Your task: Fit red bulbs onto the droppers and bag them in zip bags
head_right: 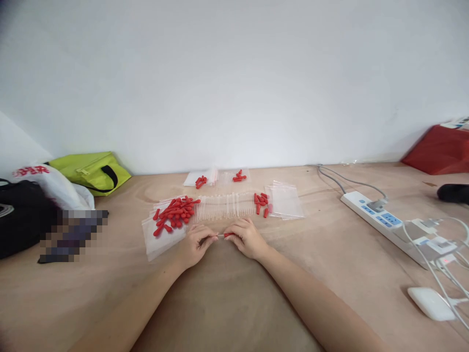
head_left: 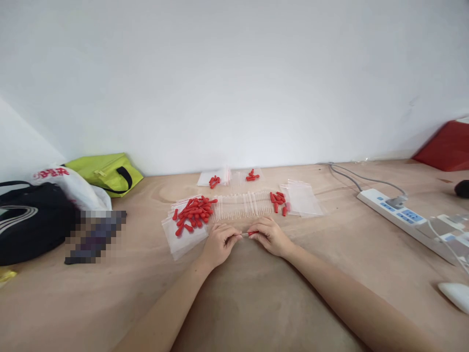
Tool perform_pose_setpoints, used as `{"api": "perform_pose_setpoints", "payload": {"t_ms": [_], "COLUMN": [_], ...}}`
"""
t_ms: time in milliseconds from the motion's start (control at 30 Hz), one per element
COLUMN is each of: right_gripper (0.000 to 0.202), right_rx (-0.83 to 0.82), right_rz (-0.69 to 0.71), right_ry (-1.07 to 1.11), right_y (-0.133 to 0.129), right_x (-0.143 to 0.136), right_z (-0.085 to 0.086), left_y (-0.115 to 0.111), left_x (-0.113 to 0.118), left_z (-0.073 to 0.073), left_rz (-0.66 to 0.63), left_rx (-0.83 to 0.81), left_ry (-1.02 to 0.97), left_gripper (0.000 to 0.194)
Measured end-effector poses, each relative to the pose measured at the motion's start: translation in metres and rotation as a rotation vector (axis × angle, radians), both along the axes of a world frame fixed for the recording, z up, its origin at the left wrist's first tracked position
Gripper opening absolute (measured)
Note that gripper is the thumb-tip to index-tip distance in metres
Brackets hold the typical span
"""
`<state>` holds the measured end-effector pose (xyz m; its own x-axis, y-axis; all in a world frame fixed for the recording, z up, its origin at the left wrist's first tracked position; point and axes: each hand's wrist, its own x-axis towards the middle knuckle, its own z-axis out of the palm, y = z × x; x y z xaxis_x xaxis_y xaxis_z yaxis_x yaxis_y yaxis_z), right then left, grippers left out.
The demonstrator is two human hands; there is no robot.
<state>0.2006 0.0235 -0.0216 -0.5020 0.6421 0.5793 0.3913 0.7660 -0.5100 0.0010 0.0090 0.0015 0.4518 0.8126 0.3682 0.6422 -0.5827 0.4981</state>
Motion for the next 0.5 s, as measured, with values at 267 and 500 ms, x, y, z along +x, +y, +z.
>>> {"api": "perform_pose_setpoints", "payload": {"t_ms": [267, 500], "right_gripper": [0.01, 0.012], "right_rx": [0.065, 0.107], "right_rz": [0.006, -0.003], "right_ry": [-0.029, -0.047], "right_y": [0.0026, -0.0001], "right_x": [-0.0006, -0.0021], "right_z": [-0.0025, 0.0011], "left_y": [-0.0019, -0.0055], "left_x": [0.0012, 0.0055], "left_z": [-0.0006, 0.0001], "left_rz": [-0.014, -0.015], "left_rx": [0.089, 0.119], "left_ry": [0.047, 0.08], "left_gripper": [0.021, 0.02]}}
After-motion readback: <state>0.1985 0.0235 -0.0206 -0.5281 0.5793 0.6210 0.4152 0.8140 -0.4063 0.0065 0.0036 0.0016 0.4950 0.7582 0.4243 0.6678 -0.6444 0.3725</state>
